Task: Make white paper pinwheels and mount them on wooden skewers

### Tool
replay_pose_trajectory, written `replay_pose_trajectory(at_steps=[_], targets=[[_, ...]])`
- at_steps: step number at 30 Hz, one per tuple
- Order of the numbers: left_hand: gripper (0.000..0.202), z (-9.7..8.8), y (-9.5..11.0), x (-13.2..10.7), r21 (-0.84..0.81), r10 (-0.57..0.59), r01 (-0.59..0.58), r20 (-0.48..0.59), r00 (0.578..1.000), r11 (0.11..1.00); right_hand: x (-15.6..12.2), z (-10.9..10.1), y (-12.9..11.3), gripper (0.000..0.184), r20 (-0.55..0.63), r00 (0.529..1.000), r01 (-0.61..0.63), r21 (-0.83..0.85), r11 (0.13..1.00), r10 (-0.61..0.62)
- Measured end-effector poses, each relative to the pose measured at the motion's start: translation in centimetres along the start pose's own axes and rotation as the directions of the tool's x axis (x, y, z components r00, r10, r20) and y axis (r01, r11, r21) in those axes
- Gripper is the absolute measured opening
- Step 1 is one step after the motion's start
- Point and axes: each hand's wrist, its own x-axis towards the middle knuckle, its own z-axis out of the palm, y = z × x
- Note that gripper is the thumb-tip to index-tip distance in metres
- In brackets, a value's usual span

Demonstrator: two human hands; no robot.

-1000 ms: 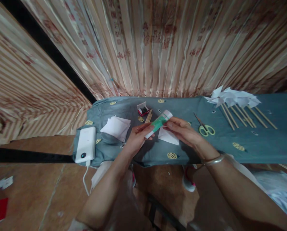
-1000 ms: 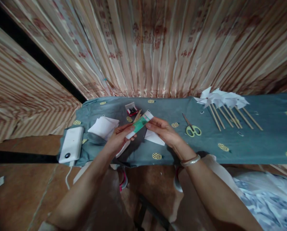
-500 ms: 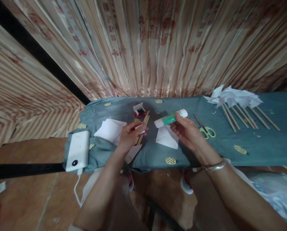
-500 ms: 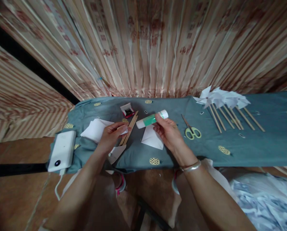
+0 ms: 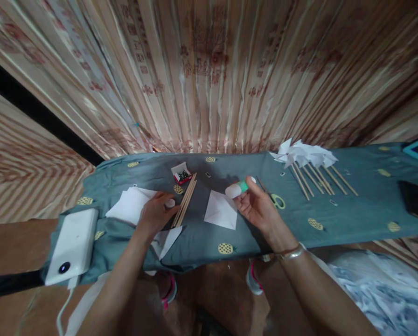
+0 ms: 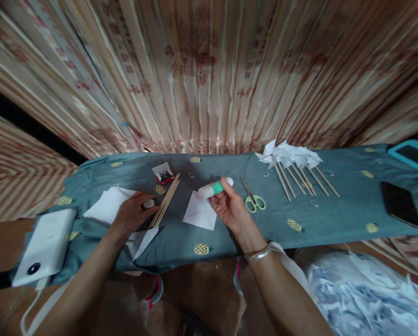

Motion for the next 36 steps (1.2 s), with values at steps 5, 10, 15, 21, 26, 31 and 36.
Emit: replay_pose_trajectory(at_steps=[5,10,15,21,26,31,36], targets=[[0.037,-0.6,0.1,0.0,-0.006,-0.020,0.020,-0.021,1.000,1.000,-0.1,-1.0,-0.3,0.017,0.061,0.998,-0.021,-0.061,0.998,0.025],[0.035,-1.2,0.0,0.1,0.021,-0.058,0.058,-0.015,0.998,0.998,-0.6,-1.2,-0.8,0.009,0.046,0.998,-0.051,-0.001,0.999,0.051],[0.036,-1.6,-0.4,-0.2,0.023,0.013,-0.009,-0.168,0.986,1.000,-1.1,-1.1,-1.5,0.008,0.017,1.000,0.000,0.038,0.999,-0.001],[0.035,0.6,4.3,-1.8,0.022,0.372,-0.388,-0.338,0.864,0.921,-1.3,-1.0,-1.4,0.015,0.023,1.000,0.021,0.013,1.000,-0.021],[0.044,4.4,9.6,-4.1,-0.010,0.580,-0.584,-0.100,0.808,0.812,-1.0,-1.4,-1.3,0.011,-0.030,0.997,0.078,-0.001,0.997,-0.078],[0.058,6.3,9.5,-5.2,0.059,0.566,-0.566,0.012,0.824,0.823,-0.2,-3.0,-1.8,0.013,-0.021,0.989,0.141,-0.099,0.985,-0.144],[0.062,6.5,9.0,-5.3,0.069,0.553,-0.560,0.101,0.827,0.826,-0.2,-3.4,-1.4,0.025,-0.063,0.965,0.218,-0.348,0.912,-0.254]])
